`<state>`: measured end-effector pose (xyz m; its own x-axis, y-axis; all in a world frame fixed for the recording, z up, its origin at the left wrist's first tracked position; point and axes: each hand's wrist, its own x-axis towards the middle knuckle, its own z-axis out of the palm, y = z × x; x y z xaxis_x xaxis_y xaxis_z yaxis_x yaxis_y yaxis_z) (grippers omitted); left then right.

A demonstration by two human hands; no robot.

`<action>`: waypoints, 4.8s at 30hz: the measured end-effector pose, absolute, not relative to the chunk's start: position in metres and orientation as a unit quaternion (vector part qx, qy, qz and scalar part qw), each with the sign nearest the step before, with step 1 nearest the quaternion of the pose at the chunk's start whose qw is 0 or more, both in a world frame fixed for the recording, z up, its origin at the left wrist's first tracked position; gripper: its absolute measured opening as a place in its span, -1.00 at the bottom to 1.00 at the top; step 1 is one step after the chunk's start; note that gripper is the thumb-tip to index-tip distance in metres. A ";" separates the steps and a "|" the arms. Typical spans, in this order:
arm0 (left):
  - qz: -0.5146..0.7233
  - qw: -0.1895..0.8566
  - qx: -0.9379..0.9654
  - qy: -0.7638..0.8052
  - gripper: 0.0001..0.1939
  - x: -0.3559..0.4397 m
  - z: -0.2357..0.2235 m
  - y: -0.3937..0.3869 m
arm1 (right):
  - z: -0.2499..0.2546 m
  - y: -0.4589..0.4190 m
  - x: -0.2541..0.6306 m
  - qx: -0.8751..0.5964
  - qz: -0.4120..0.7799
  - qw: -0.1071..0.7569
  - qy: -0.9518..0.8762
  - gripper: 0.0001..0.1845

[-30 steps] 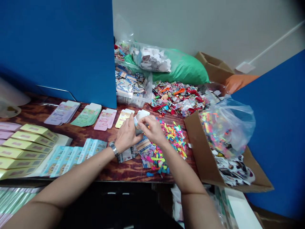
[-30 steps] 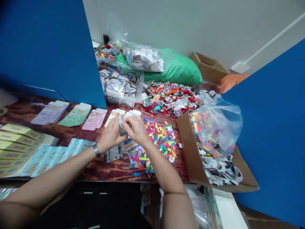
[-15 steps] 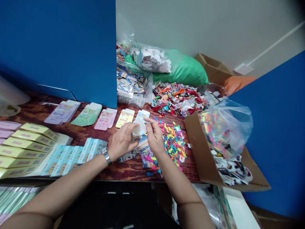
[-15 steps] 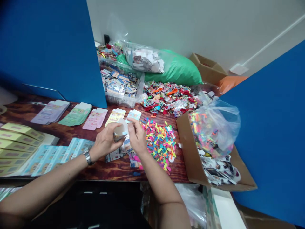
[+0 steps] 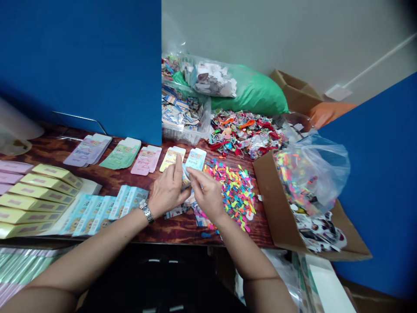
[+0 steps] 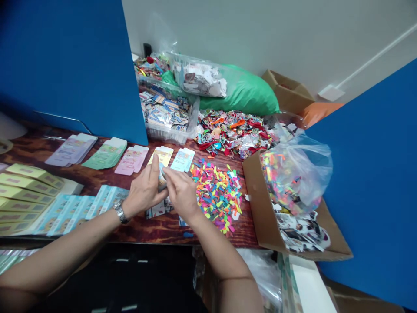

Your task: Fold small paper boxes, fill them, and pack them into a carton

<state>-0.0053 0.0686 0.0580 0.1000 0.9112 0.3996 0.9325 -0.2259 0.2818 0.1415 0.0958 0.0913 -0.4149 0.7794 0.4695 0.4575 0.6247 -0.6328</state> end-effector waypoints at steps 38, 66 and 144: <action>-0.392 -0.105 -0.683 -0.607 -0.27 -0.036 0.039 0.075 | 0.090 0.129 0.233 -0.420 0.244 0.342 -0.804 -0.84; -0.349 -0.154 -0.743 -0.549 -0.26 -0.005 0.028 0.070 | 0.004 0.234 0.358 -0.777 0.099 0.073 -0.617 -0.71; -0.313 -0.145 -0.738 -0.580 -0.28 -0.003 0.008 0.091 | 0.033 0.235 0.239 -0.580 0.200 0.303 -0.729 -0.73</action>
